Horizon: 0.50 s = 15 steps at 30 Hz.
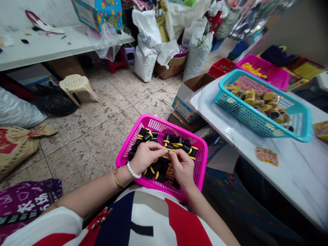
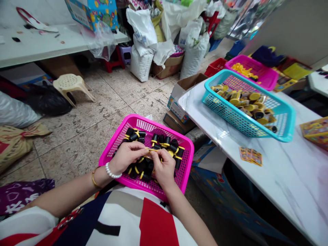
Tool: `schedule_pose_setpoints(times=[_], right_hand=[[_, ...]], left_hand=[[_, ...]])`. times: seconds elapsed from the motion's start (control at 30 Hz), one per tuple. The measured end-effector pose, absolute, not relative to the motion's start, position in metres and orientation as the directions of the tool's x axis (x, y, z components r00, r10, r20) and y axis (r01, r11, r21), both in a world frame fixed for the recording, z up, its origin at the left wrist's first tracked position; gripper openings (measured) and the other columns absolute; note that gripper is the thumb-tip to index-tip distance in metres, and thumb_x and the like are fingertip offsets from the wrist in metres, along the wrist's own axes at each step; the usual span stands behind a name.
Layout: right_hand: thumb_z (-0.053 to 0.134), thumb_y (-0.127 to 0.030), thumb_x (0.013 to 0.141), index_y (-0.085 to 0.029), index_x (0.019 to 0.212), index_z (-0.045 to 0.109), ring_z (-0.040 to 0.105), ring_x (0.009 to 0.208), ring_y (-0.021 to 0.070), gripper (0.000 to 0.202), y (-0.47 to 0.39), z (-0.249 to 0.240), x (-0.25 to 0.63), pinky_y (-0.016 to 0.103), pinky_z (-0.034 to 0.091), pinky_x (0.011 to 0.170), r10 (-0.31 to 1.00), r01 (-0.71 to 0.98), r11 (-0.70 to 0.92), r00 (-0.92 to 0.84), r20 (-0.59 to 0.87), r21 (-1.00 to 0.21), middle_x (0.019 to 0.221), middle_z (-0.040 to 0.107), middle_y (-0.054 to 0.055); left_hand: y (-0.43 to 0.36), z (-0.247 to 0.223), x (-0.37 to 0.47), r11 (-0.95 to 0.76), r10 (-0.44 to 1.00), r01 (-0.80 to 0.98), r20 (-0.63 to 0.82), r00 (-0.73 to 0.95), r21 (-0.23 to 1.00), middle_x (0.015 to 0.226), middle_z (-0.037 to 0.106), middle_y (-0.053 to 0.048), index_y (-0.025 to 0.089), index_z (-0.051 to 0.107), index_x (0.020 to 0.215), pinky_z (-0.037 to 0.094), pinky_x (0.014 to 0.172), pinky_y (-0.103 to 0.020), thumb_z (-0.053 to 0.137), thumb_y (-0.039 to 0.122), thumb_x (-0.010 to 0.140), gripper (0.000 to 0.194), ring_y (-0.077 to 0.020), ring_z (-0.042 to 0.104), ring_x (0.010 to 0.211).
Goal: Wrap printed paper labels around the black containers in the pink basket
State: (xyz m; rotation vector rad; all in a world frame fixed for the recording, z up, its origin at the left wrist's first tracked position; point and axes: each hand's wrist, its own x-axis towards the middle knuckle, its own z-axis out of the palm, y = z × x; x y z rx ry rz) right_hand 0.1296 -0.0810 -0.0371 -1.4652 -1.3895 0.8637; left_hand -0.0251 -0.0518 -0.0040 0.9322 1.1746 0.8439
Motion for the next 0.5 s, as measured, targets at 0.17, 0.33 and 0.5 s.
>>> schedule_pose_setpoints(times=[0.17,0.33,0.5], right_hand=[[0.057,-0.038,0.089,-0.020,0.072,0.064,0.057,0.066,0.0160,0.025,-0.065,-0.035,0.121,0.028,0.044,0.066,0.981,0.424,0.131,0.076,0.180,-0.896,0.070,0.063,0.001],[0.041,-0.046,0.096,-0.021,0.089,0.068,0.062,0.066,0.0167,0.037,-0.031,-0.025,0.127,0.027,0.045,0.063,0.985,0.573,0.174,-0.099,0.144,-0.801,0.074,0.067,0.003],[0.051,-0.053,0.088,-0.018,0.098,0.063,0.068,0.070,0.0266,0.039,0.005,-0.031,0.121,0.033,0.046,0.062,0.993,0.983,0.110,-0.116,-0.037,-0.147,0.074,0.070,0.011]], left_hand=[[-0.045,-0.005,-0.033,0.438,0.888,-0.107,-0.411,0.207,0.892,0.046,0.052,0.004,0.012,0.073,0.082,0.021,0.037,-0.017,0.075,0.037,0.068,0.028,-0.0037,0.037,0.039],[-0.029,-0.011,-0.044,0.494,0.869,-0.258,-0.461,0.178,0.831,0.043,0.050,0.007,0.014,0.063,0.077,0.016,0.032,-0.015,0.077,0.035,0.068,0.026,-0.0025,0.035,0.031],[-0.013,-0.012,-0.062,0.456,0.884,-0.419,-0.453,0.114,0.785,0.055,0.061,0.003,0.013,0.063,0.081,0.015,0.029,-0.015,0.077,0.027,0.067,0.025,-0.0019,0.040,0.030]])
